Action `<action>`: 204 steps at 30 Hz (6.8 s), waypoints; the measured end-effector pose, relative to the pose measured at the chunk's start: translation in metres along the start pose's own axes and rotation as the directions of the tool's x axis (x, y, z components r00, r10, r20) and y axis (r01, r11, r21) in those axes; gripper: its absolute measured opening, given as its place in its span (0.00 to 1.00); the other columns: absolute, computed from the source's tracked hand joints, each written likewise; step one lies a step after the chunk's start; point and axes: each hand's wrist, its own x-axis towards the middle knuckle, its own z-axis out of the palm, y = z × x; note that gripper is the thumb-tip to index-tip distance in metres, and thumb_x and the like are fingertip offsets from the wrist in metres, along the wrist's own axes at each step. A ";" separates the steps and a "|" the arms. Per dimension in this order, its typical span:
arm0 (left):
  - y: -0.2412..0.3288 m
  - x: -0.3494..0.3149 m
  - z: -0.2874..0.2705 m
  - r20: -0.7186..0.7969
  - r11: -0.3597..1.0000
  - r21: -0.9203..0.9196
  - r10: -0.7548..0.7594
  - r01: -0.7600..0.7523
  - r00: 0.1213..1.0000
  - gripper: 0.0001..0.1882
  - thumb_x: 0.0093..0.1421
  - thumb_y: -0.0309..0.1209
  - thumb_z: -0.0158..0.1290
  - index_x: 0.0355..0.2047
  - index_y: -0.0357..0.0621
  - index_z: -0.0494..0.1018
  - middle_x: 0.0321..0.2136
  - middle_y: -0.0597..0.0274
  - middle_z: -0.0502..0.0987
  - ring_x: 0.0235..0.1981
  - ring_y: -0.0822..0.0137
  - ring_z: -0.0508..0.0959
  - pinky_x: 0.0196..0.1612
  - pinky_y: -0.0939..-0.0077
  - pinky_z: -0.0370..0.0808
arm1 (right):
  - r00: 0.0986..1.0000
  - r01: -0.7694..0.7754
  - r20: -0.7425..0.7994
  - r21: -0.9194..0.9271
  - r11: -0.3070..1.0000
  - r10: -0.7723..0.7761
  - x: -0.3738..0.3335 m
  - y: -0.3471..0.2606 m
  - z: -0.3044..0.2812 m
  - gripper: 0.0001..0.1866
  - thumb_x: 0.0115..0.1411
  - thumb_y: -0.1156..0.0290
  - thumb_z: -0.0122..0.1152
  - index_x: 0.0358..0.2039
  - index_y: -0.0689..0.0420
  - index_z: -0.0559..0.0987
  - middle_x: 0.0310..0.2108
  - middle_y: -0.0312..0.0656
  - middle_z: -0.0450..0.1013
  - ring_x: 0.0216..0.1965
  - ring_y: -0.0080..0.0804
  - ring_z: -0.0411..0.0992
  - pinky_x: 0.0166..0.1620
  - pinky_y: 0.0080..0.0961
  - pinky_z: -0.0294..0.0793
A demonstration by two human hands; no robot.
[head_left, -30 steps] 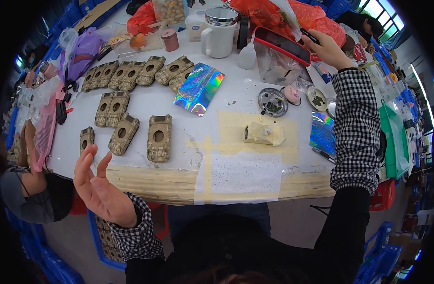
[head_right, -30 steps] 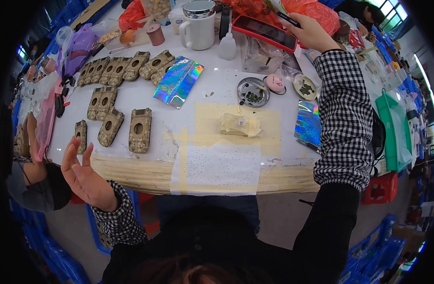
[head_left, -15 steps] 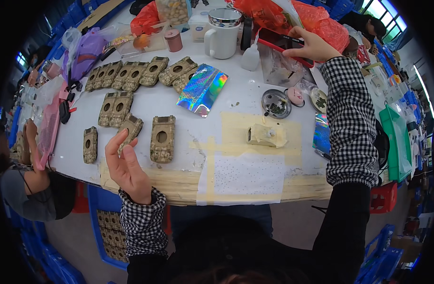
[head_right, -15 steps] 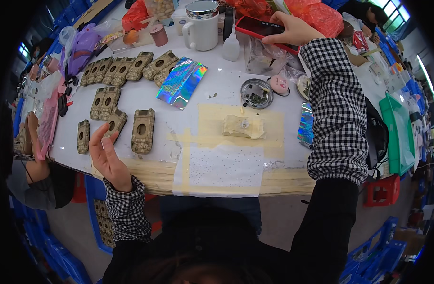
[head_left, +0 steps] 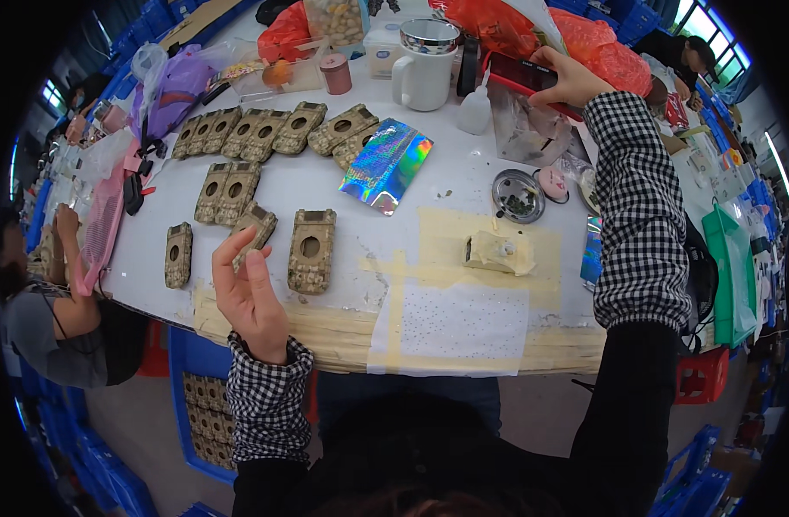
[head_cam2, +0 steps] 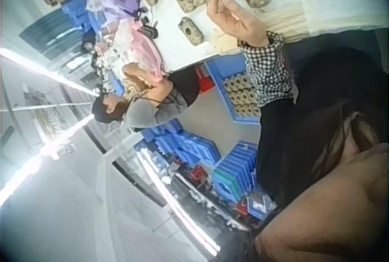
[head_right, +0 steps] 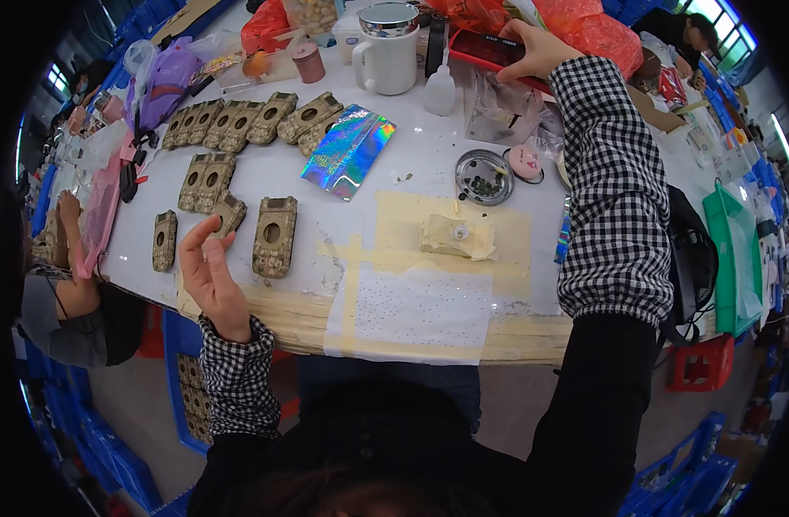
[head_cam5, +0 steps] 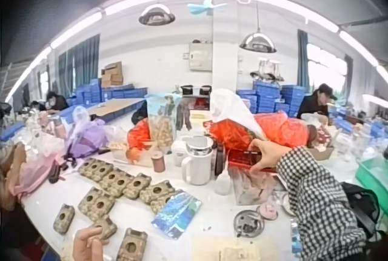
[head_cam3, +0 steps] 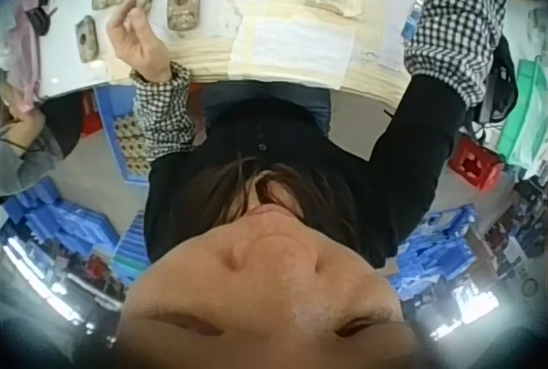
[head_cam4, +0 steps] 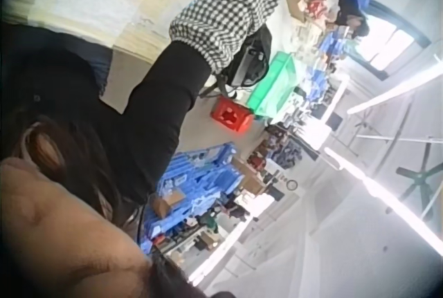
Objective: Using a fine brush and tweezers to detail and paint small model tank components on a workbench.
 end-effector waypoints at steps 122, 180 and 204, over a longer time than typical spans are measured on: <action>0.078 0.020 0.071 0.940 0.032 -0.175 -0.291 0.984 0.177 0.32 0.60 0.30 0.48 0.60 0.47 0.43 0.48 0.47 0.69 0.39 0.53 0.81 0.45 0.67 0.80 | 0.705 0.348 -0.652 -0.024 0.937 -0.279 -0.199 -0.249 0.073 0.18 0.40 0.72 0.72 0.36 0.56 0.82 0.33 0.39 0.77 0.36 0.38 0.73 0.37 0.31 0.73; 0.073 0.021 0.076 0.941 0.028 -0.177 -0.287 0.984 0.177 0.30 0.60 0.23 0.41 0.63 0.47 0.47 0.54 0.47 0.66 0.45 0.54 0.78 0.45 0.62 0.81 | 0.676 0.375 -0.635 -0.140 0.917 -0.373 -0.200 -0.245 0.075 0.20 0.39 0.66 0.71 0.35 0.56 0.82 0.32 0.39 0.76 0.34 0.36 0.73 0.34 0.31 0.73; 0.082 0.003 0.064 0.923 0.012 -0.306 -0.243 0.952 0.299 0.33 0.67 0.31 0.48 0.64 0.53 0.40 0.49 0.53 0.71 0.45 0.60 0.78 0.51 0.72 0.77 | 0.758 0.348 -0.617 0.108 0.931 -0.212 -0.202 -0.247 0.072 0.17 0.43 0.73 0.72 0.37 0.57 0.80 0.33 0.41 0.77 0.35 0.39 0.73 0.37 0.30 0.72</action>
